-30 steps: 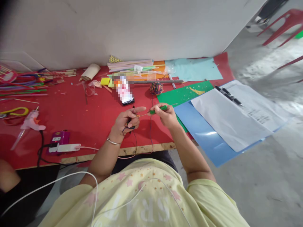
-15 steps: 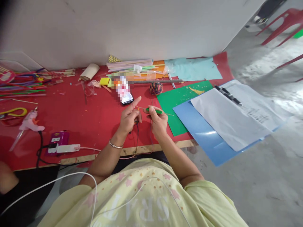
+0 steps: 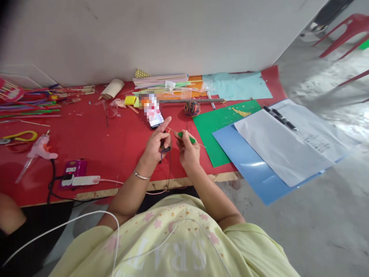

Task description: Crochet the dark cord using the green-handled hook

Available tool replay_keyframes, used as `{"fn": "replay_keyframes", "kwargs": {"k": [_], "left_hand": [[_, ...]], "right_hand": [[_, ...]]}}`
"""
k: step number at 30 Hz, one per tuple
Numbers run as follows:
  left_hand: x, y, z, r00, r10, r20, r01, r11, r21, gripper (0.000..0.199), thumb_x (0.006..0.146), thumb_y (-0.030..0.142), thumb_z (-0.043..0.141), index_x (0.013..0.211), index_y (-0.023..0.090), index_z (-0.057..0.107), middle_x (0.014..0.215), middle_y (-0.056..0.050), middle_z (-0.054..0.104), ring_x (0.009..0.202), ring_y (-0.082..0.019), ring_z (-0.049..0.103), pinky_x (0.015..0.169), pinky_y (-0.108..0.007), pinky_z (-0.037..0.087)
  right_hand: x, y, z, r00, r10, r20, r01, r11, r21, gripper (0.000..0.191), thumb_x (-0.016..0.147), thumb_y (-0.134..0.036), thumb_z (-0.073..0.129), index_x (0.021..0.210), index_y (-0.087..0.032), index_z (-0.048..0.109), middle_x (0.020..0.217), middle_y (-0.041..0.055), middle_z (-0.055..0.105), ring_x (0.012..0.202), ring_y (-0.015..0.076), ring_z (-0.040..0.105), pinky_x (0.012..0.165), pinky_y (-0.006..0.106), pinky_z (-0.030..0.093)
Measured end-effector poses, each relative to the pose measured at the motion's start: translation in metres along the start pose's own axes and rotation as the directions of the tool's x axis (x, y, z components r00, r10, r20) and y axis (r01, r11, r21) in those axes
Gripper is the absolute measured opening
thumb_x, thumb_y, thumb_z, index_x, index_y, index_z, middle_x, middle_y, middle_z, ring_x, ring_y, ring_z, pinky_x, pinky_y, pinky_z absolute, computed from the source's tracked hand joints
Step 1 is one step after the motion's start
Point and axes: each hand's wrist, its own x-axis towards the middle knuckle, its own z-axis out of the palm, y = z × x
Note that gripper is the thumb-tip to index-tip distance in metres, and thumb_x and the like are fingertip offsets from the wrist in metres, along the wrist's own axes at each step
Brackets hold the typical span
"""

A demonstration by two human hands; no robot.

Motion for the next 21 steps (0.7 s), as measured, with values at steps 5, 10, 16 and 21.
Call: {"fn": "replay_keyframes", "kwargs": {"k": [5, 10, 16, 21], "left_hand": [[-0.002, 0.014, -0.011, 0.966, -0.170, 0.197, 0.203, 0.966, -0.161, 0.079, 0.081, 0.016, 0.053, 0.160, 0.018, 0.048, 0.044, 0.010, 0.040, 0.037, -0.009, 0.027, 0.042, -0.019, 0.024], [-0.004, 0.017, -0.008, 0.961, -0.196, 0.194, 0.230, 0.958, -0.173, 0.079, 0.079, 0.015, 0.055, 0.158, 0.015, 0.050, 0.042, 0.009, 0.041, 0.036, -0.008, 0.027, 0.041, -0.018, 0.024], [-0.004, 0.016, -0.011, 0.956, -0.188, 0.226, 0.218, 0.969, -0.120, 0.078, 0.080, 0.015, 0.054, 0.157, 0.016, 0.051, 0.041, 0.009, 0.041, 0.035, -0.008, 0.026, 0.041, -0.017, 0.024], [-0.003, 0.018, -0.021, 0.939, -0.218, 0.267, 0.251, 0.963, -0.098, 0.073, 0.079, 0.015, 0.056, 0.152, 0.014, 0.057, 0.042, 0.009, 0.041, 0.034, -0.007, 0.021, 0.039, -0.018, 0.022]], "right_hand": [[0.008, -0.015, -0.012, 0.989, -0.121, 0.086, 0.129, 0.987, -0.095, 0.037, 0.068, -0.049, 0.094, 0.089, -0.025, 0.077, 0.079, -0.0024, 0.079, 0.077, 0.0143, 0.079, 0.064, 0.021, 0.059], [0.005, -0.022, -0.020, 0.951, -0.264, 0.160, 0.296, 0.928, -0.225, 0.027, 0.077, -0.048, 0.089, 0.091, -0.027, 0.080, 0.085, -0.0002, 0.082, 0.083, 0.0179, 0.080, 0.070, 0.028, 0.062], [-0.005, -0.035, -0.024, 0.851, -0.428, 0.304, 0.521, 0.762, -0.384, 0.013, 0.082, -0.039, 0.086, 0.091, -0.031, 0.084, 0.096, 0.0031, 0.084, 0.095, 0.0228, 0.080, 0.090, 0.040, 0.064], [-0.005, -0.057, -0.025, 0.781, -0.414, 0.467, 0.614, 0.644, -0.456, 0.010, 0.077, -0.037, 0.091, 0.085, -0.034, 0.085, 0.092, 0.0025, 0.083, 0.101, 0.0278, 0.079, 0.104, 0.047, 0.060]]}}
